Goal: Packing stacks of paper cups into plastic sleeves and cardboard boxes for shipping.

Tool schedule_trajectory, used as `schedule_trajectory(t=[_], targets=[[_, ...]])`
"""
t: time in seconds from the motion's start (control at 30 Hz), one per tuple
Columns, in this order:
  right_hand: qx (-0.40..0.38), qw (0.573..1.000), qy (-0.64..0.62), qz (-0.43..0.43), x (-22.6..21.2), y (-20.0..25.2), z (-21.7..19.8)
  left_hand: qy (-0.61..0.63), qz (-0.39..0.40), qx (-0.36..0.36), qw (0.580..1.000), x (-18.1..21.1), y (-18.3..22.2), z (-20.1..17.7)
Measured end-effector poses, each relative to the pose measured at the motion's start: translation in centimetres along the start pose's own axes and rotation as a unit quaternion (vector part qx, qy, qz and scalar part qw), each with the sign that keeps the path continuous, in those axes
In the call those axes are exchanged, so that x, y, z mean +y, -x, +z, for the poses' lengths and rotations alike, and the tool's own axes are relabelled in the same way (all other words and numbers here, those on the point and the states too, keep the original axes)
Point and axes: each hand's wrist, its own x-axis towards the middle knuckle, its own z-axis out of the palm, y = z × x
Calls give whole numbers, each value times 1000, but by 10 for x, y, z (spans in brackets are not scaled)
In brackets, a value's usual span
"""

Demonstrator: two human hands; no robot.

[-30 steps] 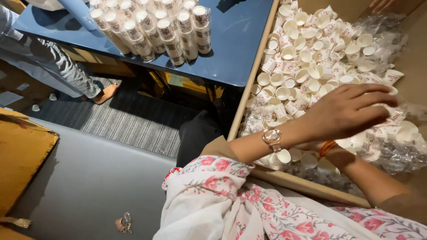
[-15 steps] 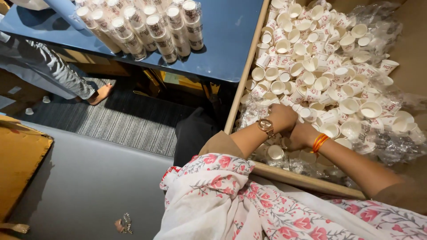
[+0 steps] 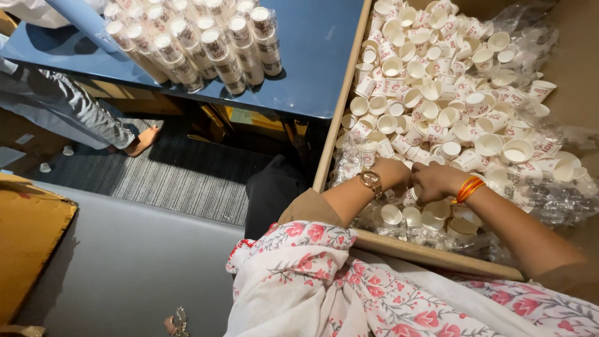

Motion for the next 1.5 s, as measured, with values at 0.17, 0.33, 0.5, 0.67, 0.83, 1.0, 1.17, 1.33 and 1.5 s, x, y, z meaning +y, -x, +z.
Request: schedule_trajectory(t=[0.17, 0.33, 0.5, 0.67, 0.83, 1.0, 1.17, 1.33, 1.5], targets=[[-6, 1000, -12, -14, -4, 5, -5, -8, -24, -13, 1000, 2, 1, 0], [4, 1000, -7, -3, -4, 6, -11, -8, -24, -7, 1000, 3, 10, -12], [47, 998, 26, -17, 30, -13, 4, 48, 35, -10, 998, -7, -1, -22], [197, 977, -83, -6, 40, -9, -1, 169, 56, 89, 980, -6, -10, -20], [189, 977, -95, 22, 36, 1, -14, 195, 75, 161, 964, -7, -31, -6], [385, 903, -178, -69, 31, 20, -33, 286, 50, 285, 914, -12, -22, -21], [442, 775, -445, -83, 20, 30, -39, 381, 213, 412, 800, -8, -9, -34], [449, 714, -528, -99, 36, 16, -27, 447, 102, 354, 815, -7, -19, -33], [482, 742, -461, -69, 59, -15, 1, 376, 63, 487, 786, -14, -32, -26]])
